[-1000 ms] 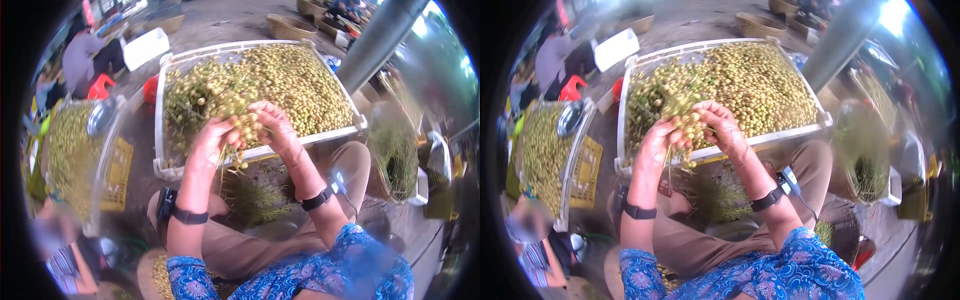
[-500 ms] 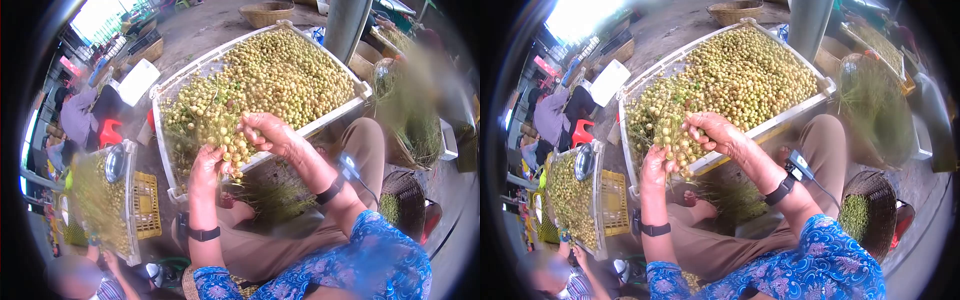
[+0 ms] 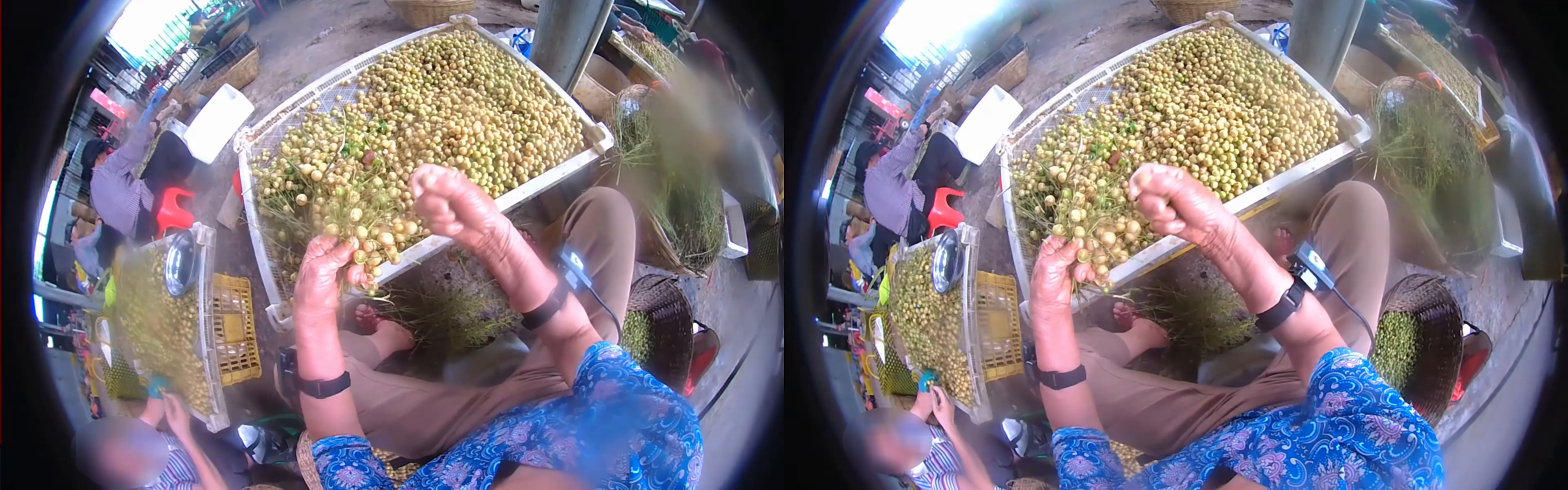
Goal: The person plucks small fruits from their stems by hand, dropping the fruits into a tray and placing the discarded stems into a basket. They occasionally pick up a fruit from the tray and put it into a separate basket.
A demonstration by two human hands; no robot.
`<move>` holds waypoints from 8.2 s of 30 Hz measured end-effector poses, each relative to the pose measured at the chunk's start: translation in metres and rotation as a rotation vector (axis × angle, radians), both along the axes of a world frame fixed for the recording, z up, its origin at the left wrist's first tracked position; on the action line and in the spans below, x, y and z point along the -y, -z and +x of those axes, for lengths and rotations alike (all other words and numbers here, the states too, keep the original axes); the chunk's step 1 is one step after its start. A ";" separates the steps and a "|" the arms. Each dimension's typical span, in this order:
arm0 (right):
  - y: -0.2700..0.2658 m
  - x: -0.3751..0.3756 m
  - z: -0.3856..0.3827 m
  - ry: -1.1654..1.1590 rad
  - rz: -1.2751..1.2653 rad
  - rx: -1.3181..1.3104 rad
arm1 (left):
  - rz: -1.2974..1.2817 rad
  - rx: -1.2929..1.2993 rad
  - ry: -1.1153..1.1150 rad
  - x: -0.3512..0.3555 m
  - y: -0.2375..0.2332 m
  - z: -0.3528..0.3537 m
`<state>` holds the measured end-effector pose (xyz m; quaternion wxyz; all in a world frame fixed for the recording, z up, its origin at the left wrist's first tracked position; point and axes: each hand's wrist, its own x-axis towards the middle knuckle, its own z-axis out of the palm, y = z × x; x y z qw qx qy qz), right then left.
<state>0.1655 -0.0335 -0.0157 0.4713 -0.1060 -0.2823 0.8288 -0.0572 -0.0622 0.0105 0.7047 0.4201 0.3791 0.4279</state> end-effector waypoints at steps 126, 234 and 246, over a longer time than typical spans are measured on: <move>0.016 0.007 -0.001 -0.159 0.030 -0.194 | -0.114 0.136 0.218 0.012 0.012 -0.006; 0.005 -0.092 0.046 0.254 1.279 1.786 | -0.280 0.153 0.144 -0.064 0.030 0.034; 0.057 -0.140 0.041 0.794 1.318 1.869 | -0.318 0.291 0.122 -0.075 0.044 0.038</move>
